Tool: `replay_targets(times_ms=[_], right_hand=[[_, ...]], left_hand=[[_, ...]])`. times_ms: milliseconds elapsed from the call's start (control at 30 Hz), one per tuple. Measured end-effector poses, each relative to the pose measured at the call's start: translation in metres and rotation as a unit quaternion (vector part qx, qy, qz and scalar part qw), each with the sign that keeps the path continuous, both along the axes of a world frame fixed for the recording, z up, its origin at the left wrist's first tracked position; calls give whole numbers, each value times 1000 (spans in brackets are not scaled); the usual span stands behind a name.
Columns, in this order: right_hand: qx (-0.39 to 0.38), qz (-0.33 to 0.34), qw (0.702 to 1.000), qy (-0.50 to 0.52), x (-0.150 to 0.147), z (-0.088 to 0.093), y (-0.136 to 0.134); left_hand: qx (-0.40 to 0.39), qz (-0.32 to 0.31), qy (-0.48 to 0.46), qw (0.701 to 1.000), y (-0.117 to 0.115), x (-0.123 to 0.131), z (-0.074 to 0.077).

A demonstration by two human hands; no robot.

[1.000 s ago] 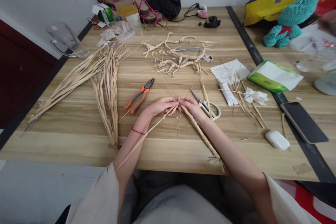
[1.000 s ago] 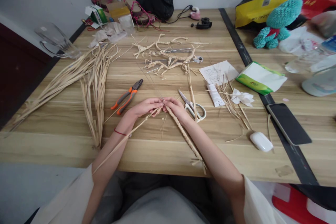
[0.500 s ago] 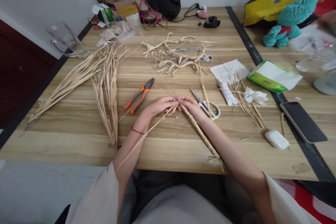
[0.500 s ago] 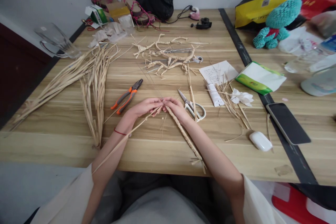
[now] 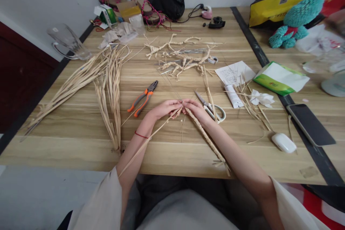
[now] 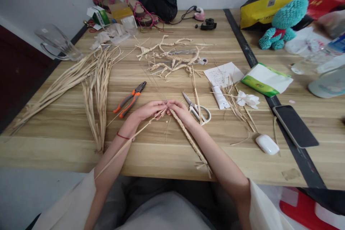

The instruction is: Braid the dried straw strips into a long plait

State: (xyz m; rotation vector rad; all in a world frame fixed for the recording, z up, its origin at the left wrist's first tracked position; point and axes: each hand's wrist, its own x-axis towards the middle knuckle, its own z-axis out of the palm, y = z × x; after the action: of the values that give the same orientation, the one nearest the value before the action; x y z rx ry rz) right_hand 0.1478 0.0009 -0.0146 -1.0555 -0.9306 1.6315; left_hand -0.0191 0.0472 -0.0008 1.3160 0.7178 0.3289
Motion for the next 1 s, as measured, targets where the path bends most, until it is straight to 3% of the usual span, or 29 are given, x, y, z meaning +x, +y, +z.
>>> replay_targets(times_ms=[733, 1000], right_hand=[[-7, -1, 1000, 27, 0, -3, 1], [-2, 13, 999, 33, 1, -9, 3]], left_hand=[[4, -4, 13, 1000, -2, 1, 3], [9, -10, 7, 1000, 1, 0, -3]])
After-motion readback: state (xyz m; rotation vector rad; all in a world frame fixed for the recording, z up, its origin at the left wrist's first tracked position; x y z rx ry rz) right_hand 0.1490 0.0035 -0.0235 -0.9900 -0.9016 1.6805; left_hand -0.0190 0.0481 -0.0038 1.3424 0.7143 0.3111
